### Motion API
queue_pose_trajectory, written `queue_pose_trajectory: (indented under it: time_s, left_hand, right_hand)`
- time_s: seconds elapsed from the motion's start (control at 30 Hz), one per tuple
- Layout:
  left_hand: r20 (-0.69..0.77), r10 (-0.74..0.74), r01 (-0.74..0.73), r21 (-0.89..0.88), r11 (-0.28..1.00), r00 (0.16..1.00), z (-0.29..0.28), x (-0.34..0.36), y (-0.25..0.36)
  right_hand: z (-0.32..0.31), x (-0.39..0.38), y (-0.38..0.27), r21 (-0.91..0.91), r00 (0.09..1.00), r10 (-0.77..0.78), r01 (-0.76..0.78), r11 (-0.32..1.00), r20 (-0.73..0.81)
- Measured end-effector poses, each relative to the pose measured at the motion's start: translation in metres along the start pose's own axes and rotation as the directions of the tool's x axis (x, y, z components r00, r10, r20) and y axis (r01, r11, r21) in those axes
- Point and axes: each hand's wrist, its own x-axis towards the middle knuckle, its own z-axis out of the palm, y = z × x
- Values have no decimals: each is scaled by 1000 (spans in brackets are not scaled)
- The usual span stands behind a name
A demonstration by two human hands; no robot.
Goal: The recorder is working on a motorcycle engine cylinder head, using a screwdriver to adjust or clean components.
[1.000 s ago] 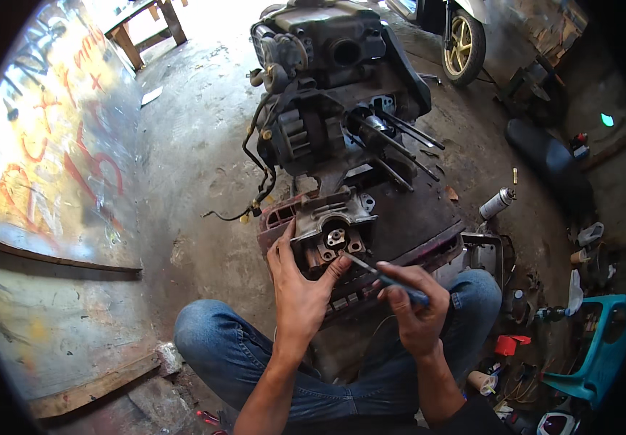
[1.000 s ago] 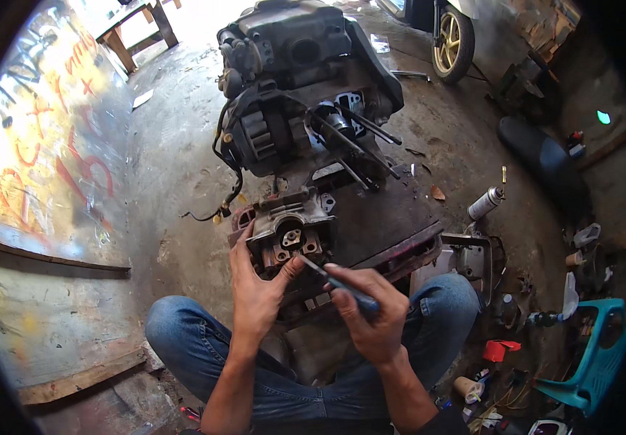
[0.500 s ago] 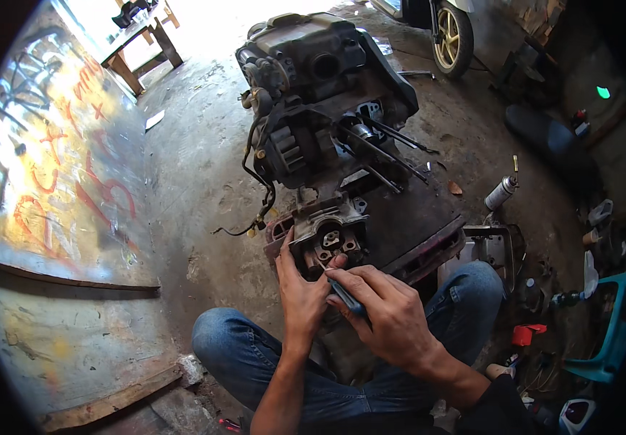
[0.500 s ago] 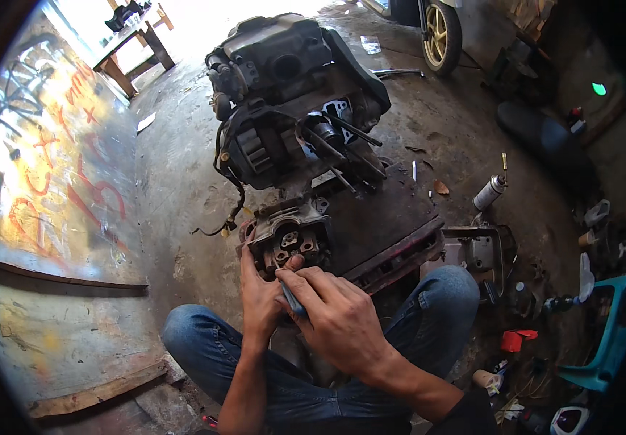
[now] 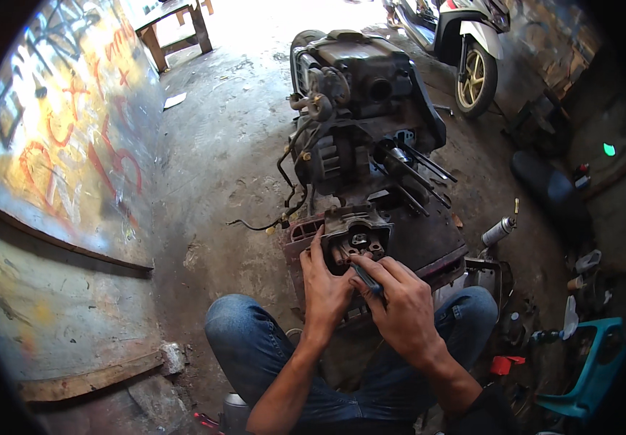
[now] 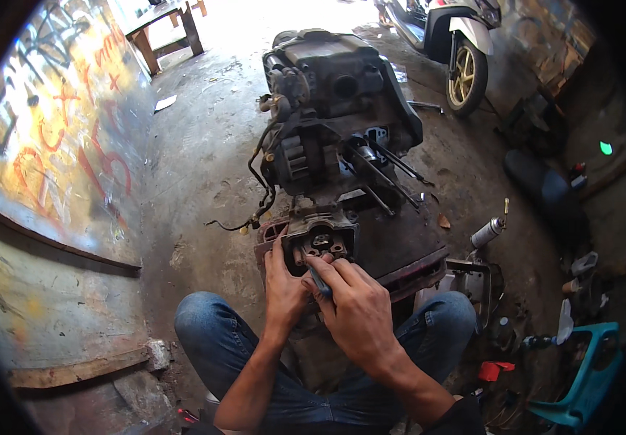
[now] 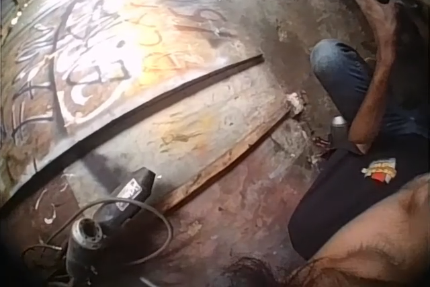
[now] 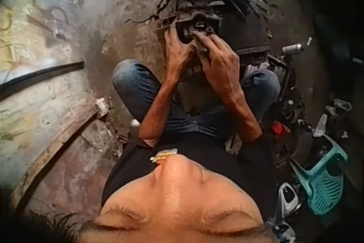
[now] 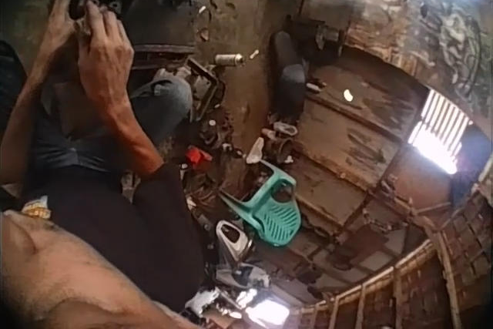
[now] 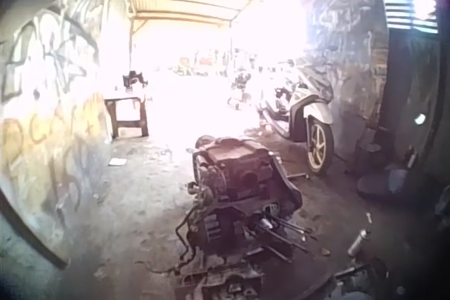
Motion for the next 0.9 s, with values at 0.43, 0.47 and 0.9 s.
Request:
queue_pose_trajectory:
  time_s: [0.43, 0.47, 0.9]
  left_hand:
    - [7, -18, 19, -84, 996, 1000, 8, 4, -3]
    - [-15, 1, -2, -60, 998, 1000, 8, 2, -5]
    - [-11, 61, -62, -92, 994, 998, 15, 1, -5]
  right_hand:
    - [23, 30, 0, -81, 998, 53, -56, 995, -43]
    - [20, 28, -6, -78, 998, 48, -52, 996, -42]
    - [13, 19, -11, -76, 985, 135, -144, 987, -106]
